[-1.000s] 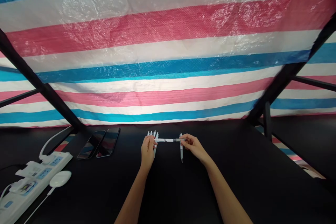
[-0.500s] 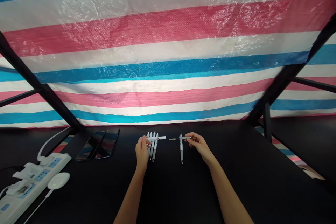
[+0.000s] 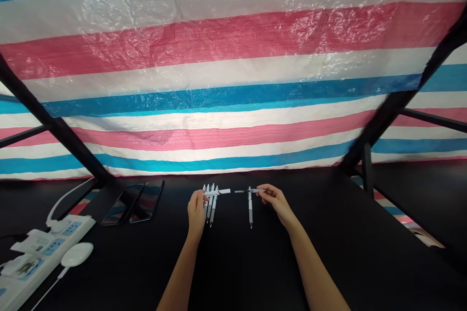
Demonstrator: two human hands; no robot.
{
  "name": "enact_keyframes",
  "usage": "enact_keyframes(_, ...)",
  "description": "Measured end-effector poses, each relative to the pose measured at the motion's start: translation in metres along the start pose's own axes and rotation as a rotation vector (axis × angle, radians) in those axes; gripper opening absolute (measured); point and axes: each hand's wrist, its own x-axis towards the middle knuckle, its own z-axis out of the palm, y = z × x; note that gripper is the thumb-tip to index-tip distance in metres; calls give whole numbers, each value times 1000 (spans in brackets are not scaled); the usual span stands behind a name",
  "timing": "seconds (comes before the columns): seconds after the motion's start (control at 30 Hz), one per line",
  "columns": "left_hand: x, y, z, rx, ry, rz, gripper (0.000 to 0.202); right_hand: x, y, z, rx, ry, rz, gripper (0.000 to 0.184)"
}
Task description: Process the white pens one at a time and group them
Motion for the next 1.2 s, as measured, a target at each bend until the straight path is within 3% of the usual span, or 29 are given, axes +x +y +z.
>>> enact_keyframes(0.3, 0, -6, 2, 44, 9, 72, 37, 2, 1, 1, -11, -3, 12, 33)
enact_keyframes(1.2, -5, 6, 7, 159, -103, 196, 37, -2, -2, 10, -48, -51, 1, 32)
